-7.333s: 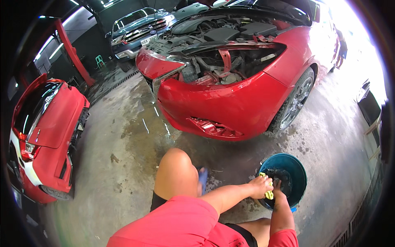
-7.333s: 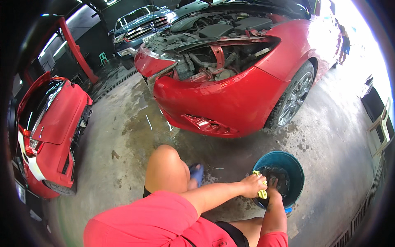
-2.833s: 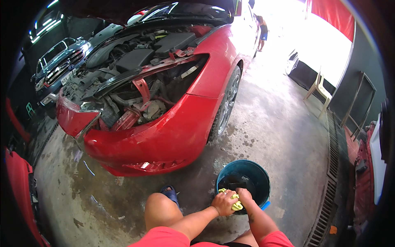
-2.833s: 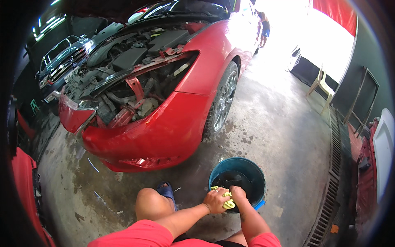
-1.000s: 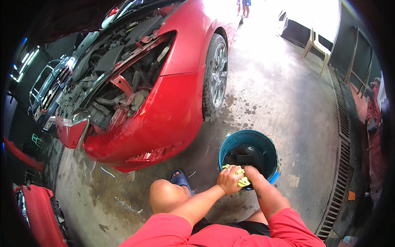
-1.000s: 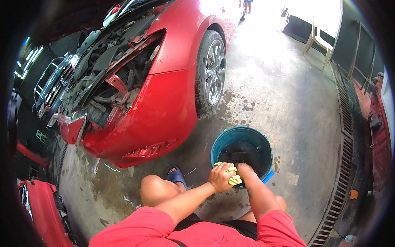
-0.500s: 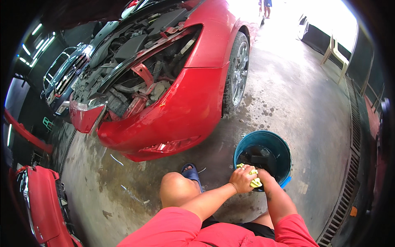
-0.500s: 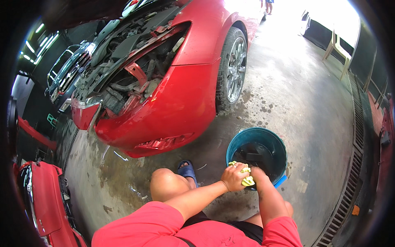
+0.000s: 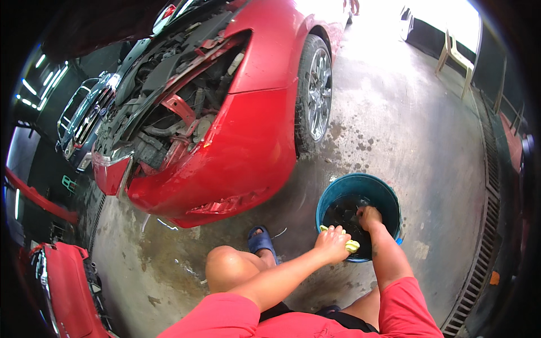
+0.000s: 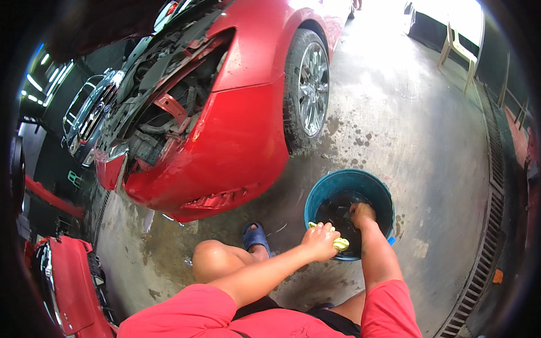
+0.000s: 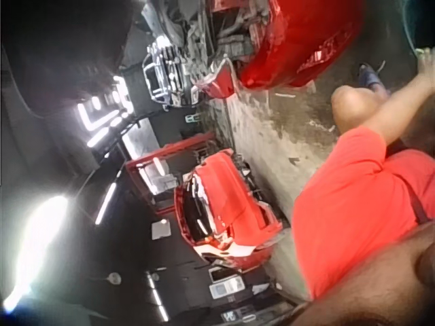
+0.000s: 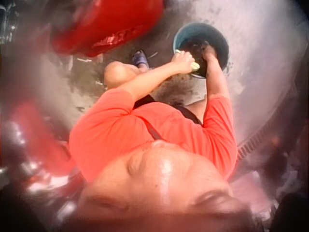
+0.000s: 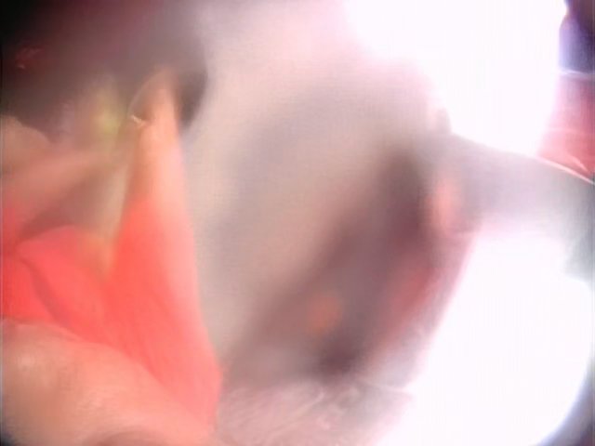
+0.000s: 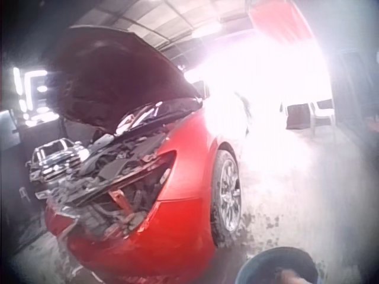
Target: The person kneels beside a red car with its hood open and cleans the front bumper. They use a yellow cloth and a small abrasive pad, repeatedly dipping the cloth into a blue bucket of water to wipe and scrub the bumper surface.
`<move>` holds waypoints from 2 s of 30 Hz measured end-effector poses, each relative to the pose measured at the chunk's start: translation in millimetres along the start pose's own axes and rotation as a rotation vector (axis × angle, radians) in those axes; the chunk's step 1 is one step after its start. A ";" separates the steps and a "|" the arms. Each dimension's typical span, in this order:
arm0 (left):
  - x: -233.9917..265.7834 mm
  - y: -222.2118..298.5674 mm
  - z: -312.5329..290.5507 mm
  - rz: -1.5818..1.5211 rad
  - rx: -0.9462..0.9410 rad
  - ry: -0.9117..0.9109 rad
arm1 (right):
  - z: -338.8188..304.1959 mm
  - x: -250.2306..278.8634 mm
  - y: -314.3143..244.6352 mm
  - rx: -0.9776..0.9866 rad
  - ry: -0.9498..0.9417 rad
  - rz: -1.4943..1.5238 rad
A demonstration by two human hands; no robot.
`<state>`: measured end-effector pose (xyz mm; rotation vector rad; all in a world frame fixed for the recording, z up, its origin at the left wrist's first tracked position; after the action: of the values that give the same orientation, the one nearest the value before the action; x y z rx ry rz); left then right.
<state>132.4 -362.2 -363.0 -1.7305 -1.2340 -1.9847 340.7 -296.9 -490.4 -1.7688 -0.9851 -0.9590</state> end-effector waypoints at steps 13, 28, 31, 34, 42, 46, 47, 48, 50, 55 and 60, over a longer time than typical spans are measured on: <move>-191.3 -36.3 122.6 0.415 -0.047 -1.144 | 2.3 11.6 -8.6 -0.083 0.016 -0.074; -169.1 -68.8 119.2 0.297 0.185 -0.803 | 3.4 -5.2 -1.5 -0.013 -0.079 -0.070; -166.7 -55.7 118.5 0.231 0.169 -0.903 | 0.5 -0.9 -8.2 -0.009 -0.078 -0.036; -159.6 -43.2 106.7 0.141 0.153 -0.981 | 0.6 2.2 -8.3 -0.025 -0.068 0.010; -93.5 -12.7 76.1 0.005 0.217 -0.731 | 6.7 2.0 2.3 -0.049 -0.213 -0.024; -62.1 -14.1 66.3 -0.014 0.286 -0.554 | 1.5 -8.0 -13.3 0.000 -0.234 -0.042; -49.4 -12.0 67.4 -0.043 0.311 -0.531 | 1.2 -6.2 -15.5 0.008 -0.238 -0.034; -35.2 -8.4 66.3 -0.075 0.337 -0.506 | 0.7 -4.7 -17.5 0.017 -0.245 -0.030; 3.6 13.2 74.0 -0.140 0.305 -0.397 | 18.6 -16.4 5.1 0.025 -0.222 0.019; 99.4 22.9 69.8 0.047 0.035 -0.083 | 20.8 -26.3 4.0 0.012 -0.194 -0.039; 222.8 24.1 56.6 0.466 -0.349 0.264 | 3.4 -9.4 -10.4 0.068 -0.219 0.001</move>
<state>127.0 -261.1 -155.2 -1.6317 -0.3695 -2.1187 328.4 -292.7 -496.6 -1.8439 -1.1397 -0.7321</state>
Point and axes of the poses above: each hand's wrist, its own z-axis towards the middle knuckle, its own x-axis out of the back of the hand, y = z × x, the point moved 4 cm from there along z, towards the middle knuckle, and after that the axes turned 4 degrees about y, right-handed, at the moved point
